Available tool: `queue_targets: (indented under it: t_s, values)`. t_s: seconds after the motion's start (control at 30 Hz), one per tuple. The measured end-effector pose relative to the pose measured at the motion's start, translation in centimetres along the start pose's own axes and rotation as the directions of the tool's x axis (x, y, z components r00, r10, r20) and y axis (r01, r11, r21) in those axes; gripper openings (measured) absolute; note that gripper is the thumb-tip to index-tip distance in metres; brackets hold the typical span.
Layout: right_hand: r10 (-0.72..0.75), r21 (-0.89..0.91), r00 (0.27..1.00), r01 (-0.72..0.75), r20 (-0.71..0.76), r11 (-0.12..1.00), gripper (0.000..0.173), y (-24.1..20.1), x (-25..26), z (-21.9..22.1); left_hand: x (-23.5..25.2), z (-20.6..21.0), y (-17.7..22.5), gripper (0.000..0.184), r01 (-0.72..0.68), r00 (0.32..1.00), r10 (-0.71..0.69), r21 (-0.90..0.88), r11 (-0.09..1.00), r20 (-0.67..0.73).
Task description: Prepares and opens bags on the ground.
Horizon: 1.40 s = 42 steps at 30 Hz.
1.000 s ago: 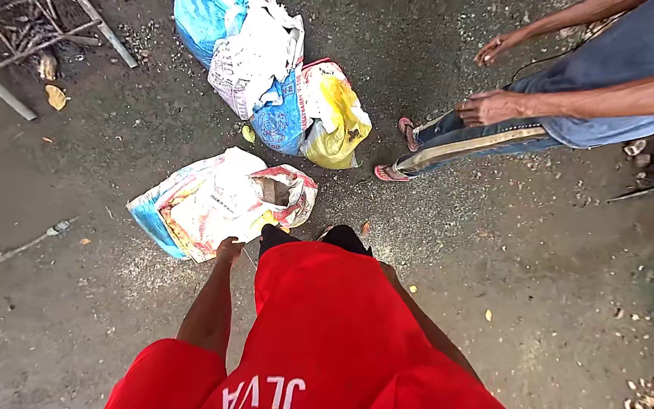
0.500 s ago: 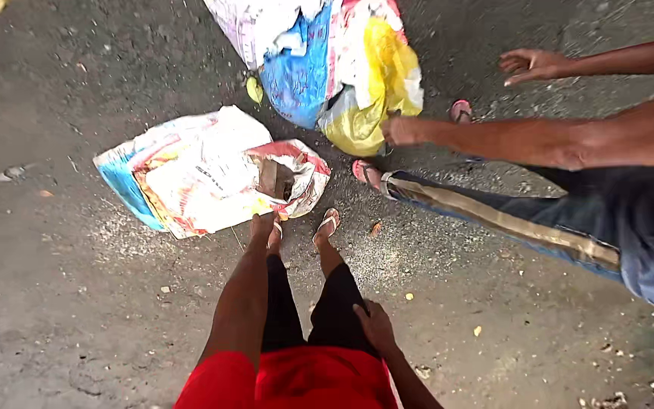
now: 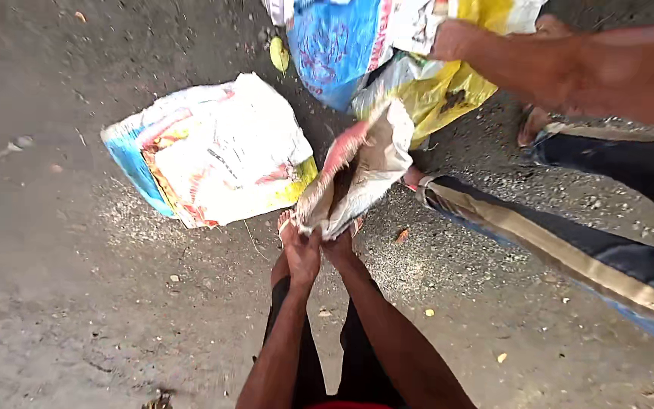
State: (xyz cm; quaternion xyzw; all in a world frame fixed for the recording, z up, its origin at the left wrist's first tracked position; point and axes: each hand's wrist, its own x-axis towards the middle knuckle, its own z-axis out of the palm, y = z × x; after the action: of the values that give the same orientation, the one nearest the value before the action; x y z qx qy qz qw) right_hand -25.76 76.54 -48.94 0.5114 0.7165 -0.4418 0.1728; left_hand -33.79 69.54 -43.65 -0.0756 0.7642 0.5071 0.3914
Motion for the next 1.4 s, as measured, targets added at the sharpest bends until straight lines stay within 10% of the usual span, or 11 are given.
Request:
queue_targets:
  t_s: [0.1, 0.3, 0.43, 0.57, 0.7, 0.9, 1.1, 1.4]
  values:
    - [-0.086, -0.206, 0.982, 0.12, 0.168, 0.971, 0.051, -8.8, -4.7, -2.3, -4.2, -5.2, 5.2, 0.022, -0.112, 0.98, 0.099, -0.064, 0.992, -0.175]
    - [-0.445, 0.083, 0.862, 0.438, 0.242, 0.895, 0.039, -21.7, -11.4, 0.4, -8.0, -18.9, 13.3, 0.025, -0.366, 0.868, 0.39, 0.137, 0.921, -0.306]
    - [-0.431, 0.199, 0.857, 0.388, 0.281, 0.9, 0.04, -25.9, -11.2, 0.9, -6.9, -21.7, 15.7, 0.028, -0.394, 0.857, 0.454, 0.256, 0.883, -0.245]
    - [-0.172, 0.088, 0.91, 0.149, 0.377, 0.985, 0.052, -21.1, -6.9, 2.1, 2.5, -17.4, 12.8, 0.034, -0.2, 0.976, 0.137, 0.44, 0.875, 0.171]
    - [-0.06, -0.053, 0.845, 0.104, 0.532, 0.993, 0.048, -13.5, -5.4, -1.8, 9.9, -11.1, 7.4, 0.047, -0.242, 0.802, -0.301, 0.741, 0.626, 0.515]
    - [0.078, 0.146, 0.955, -0.124, 0.288, 0.982, 0.037, -5.1, -1.5, -18.4, 5.1, -6.4, 8.7, 0.042, -0.055, 0.88, -0.234, 0.578, 0.814, 0.414]
    - [0.213, 0.21, 0.973, -0.228, 0.093, 0.951, 0.045, -2.3, 5.6, -33.0, 3.5, -9.6, 10.6, 0.037, 0.115, 0.968, -0.235, 0.666, 0.737, 0.093]
    - [0.173, 0.284, 0.98, -0.195, 0.098, 0.939, 0.041, -3.9, 10.7, -37.0, 9.3, -2.5, 24.3, 0.035, -0.051, 0.985, -0.075, 0.676, 0.735, 0.156]
